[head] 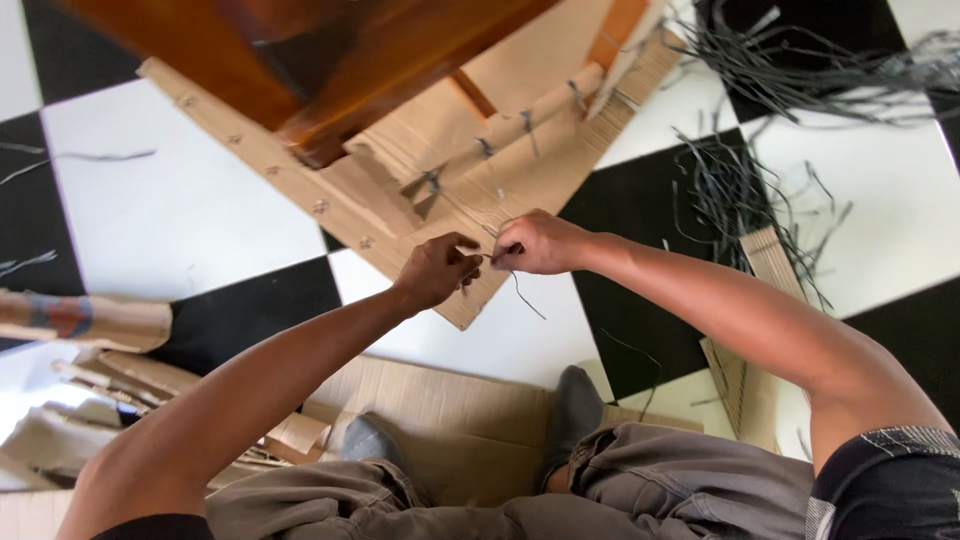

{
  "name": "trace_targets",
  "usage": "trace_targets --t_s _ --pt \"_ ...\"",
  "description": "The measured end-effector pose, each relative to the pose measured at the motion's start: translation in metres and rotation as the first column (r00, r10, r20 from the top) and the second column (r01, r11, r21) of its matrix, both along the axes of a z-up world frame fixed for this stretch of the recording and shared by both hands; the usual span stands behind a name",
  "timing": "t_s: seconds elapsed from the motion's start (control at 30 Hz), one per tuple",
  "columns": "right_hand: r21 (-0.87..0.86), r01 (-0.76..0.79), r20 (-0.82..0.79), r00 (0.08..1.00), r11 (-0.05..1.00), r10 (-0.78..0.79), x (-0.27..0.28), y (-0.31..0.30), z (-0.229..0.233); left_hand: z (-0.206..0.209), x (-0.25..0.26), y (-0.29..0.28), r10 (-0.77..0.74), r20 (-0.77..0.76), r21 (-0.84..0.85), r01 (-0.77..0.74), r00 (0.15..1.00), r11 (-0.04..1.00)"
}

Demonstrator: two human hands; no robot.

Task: Wrapping furniture legs with protective cardboard and securing them with plastic ties

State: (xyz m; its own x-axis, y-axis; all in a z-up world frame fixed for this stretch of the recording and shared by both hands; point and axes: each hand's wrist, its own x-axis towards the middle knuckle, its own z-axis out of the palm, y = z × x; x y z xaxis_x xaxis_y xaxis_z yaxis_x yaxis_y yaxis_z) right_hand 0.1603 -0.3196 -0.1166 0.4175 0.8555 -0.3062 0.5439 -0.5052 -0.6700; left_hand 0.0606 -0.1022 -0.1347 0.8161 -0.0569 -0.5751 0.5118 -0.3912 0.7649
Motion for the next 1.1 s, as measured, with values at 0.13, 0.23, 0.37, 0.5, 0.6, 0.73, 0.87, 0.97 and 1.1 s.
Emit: trace_targets --t_s 0.13,0.23,0.37,0.5,0.6,0.73,0.87,0.97,1.1 --pt "0.063 -0.088 0.097 0.992 0.994 0.082 0.013 0.023 -0.003 0.016 -0.015 0.038 0.029 0.020 0.021 -0.029 0.999 0.999" --pt "0.104 -0.144 0.150 0.980 0.984 0.128 0.015 0.038 -0.003 0.024 -0.032 0.066 -0.106 0.073 0.264 0.084 0.992 0.961" --pt "-0.140 -0.216 0.041 0.974 0.966 0.224 0.014 0.053 0.005 0.015 -0.050 0.097 -0.029 0.063 0.351 0.005 0.998 0.936" --pt "-0.438 -0.317 0.043 0.927 0.841 0.372 0.025 0.052 -0.019 -0.002 -0.062 0.130 0.066 -0.022 0.417 -0.051 0.998 0.907" --pt "-0.602 -0.213 0.053 0.951 0.770 0.304 0.032 0.041 -0.040 -0.004 -0.066 0.142 0.079 -0.022 0.422 -0.062 0.997 0.905" --pt "-0.493 -0.177 0.078 0.966 0.852 0.246 0.002 0.070 -0.001 0.018 -0.070 0.134 -0.031 0.055 0.407 0.006 0.998 0.913" --pt "0.153 -0.031 -0.103 0.994 0.988 0.047 -0.038 0.100 0.023 0.023 -0.069 0.114 -0.176 0.117 0.366 0.122 0.977 0.923" --pt "0.107 0.070 -0.339 0.940 0.992 -0.030 -0.062 0.121 0.057 0.051 -0.064 0.100 -0.208 0.167 0.336 0.143 0.964 0.931" --pt "-0.144 0.181 -0.341 0.914 0.973 -0.220 -0.066 0.129 0.037 0.054 -0.061 0.093 -0.163 0.262 0.341 0.066 0.951 0.938"
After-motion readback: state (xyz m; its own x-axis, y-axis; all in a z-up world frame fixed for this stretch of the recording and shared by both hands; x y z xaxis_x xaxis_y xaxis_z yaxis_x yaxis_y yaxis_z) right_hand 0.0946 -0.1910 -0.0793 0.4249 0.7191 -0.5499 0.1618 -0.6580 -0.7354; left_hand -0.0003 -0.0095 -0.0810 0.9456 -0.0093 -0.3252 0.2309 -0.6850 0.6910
